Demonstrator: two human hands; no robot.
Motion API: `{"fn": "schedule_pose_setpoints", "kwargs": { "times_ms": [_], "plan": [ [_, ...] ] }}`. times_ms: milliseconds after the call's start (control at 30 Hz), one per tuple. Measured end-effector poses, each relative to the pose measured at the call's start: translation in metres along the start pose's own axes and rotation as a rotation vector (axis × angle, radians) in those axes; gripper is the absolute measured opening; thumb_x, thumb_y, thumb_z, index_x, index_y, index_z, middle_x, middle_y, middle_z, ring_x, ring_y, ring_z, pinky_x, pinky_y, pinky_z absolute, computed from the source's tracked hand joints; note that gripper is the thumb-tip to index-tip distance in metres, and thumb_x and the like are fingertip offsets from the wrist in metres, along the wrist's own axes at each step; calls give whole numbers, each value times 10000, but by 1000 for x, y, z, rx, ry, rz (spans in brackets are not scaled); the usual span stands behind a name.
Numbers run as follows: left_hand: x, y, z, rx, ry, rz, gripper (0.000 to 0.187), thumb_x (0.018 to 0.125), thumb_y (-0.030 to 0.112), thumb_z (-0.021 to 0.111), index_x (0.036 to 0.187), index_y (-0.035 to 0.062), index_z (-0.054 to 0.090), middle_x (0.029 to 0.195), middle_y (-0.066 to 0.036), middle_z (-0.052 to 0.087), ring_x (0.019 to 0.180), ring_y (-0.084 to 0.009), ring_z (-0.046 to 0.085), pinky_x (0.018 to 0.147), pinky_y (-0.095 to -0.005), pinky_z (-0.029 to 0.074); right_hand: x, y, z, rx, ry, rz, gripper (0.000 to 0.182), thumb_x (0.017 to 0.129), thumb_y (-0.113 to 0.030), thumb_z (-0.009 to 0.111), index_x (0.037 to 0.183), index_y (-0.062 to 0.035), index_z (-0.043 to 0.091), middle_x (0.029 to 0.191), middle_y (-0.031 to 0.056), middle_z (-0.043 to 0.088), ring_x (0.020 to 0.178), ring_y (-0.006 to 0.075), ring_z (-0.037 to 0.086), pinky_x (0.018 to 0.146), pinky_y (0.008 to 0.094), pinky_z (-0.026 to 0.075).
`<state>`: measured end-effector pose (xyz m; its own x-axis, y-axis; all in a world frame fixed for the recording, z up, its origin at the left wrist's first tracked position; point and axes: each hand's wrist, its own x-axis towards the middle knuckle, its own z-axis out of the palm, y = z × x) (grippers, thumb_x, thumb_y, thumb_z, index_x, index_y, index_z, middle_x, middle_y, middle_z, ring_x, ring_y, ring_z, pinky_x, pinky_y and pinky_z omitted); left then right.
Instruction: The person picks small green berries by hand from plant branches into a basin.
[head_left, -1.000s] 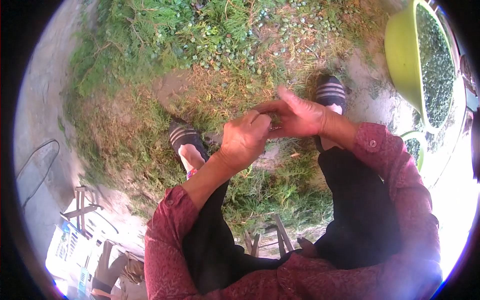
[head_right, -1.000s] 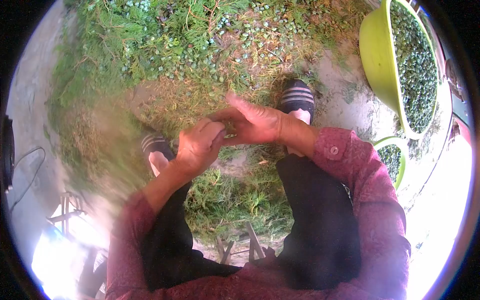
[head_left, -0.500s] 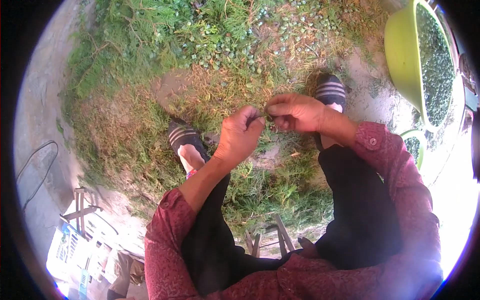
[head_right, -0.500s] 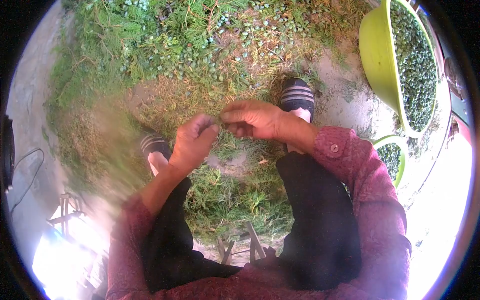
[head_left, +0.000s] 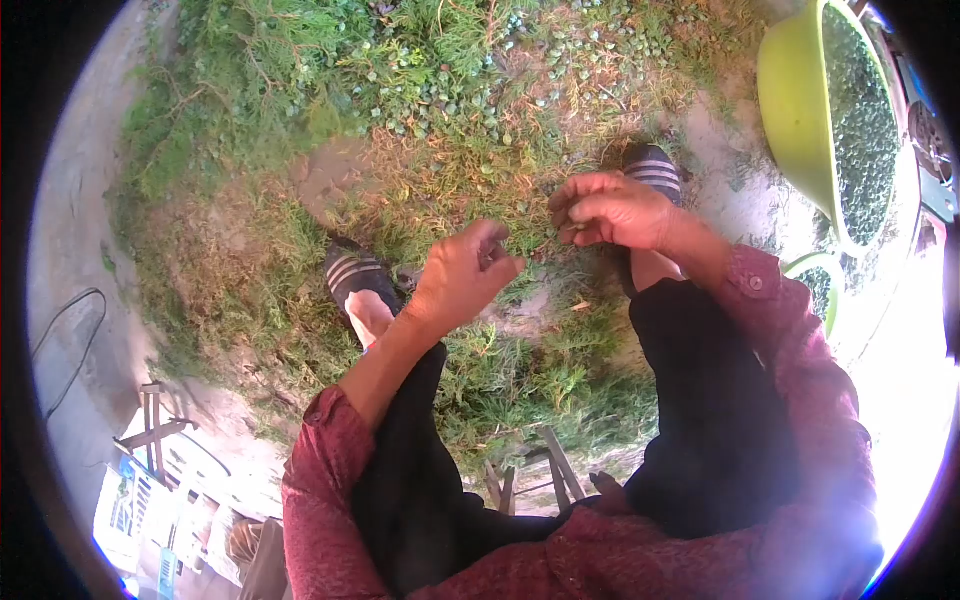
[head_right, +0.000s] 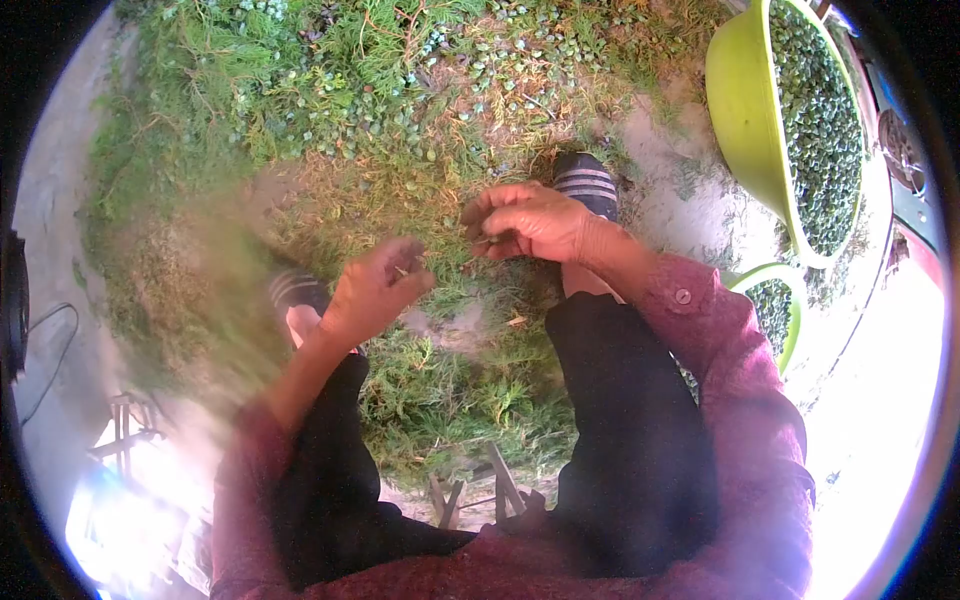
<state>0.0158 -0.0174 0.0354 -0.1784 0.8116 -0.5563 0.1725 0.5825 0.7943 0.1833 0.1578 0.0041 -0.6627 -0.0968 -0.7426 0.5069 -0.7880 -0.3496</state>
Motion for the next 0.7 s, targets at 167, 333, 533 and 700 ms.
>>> {"fn": "schedule_pose_setpoints", "kwargs": {
  "times_ms": [167,333,533,700],
  "plan": [
    [-3,-14,-2,129,-87,15,211,754,202,639,833,25,556,655,-87,524,600,-110,494,553,-289,421,-3,-8,-43,-382,325,-129,267,762,-234,660,906,-19,594,737,40,588,711,171,591,575,272,463],
    [-7,-25,4,174,-97,99,202,754,199,638,804,22,554,614,-90,509,572,-119,482,533,-301,412,8,16,-19,-1768,385,-221,328,697,-325,658,797,-17,605,729,178,596,744,354,591,675,422,474],
    [-5,-20,3,140,-119,-8,190,751,183,631,807,17,558,622,-99,515,587,-131,496,544,-308,416,28,2,-29,-1903,516,-168,243,709,-259,629,836,-53,600,760,181,601,760,353,592,661,437,475],
    [-7,-29,8,148,-127,47,198,759,189,620,843,14,578,675,-108,566,607,-161,539,573,-316,445,16,-28,-37,-1585,812,-491,248,715,-253,620,886,-76,584,774,159,605,694,321,595,629,399,476]
  ]
}}
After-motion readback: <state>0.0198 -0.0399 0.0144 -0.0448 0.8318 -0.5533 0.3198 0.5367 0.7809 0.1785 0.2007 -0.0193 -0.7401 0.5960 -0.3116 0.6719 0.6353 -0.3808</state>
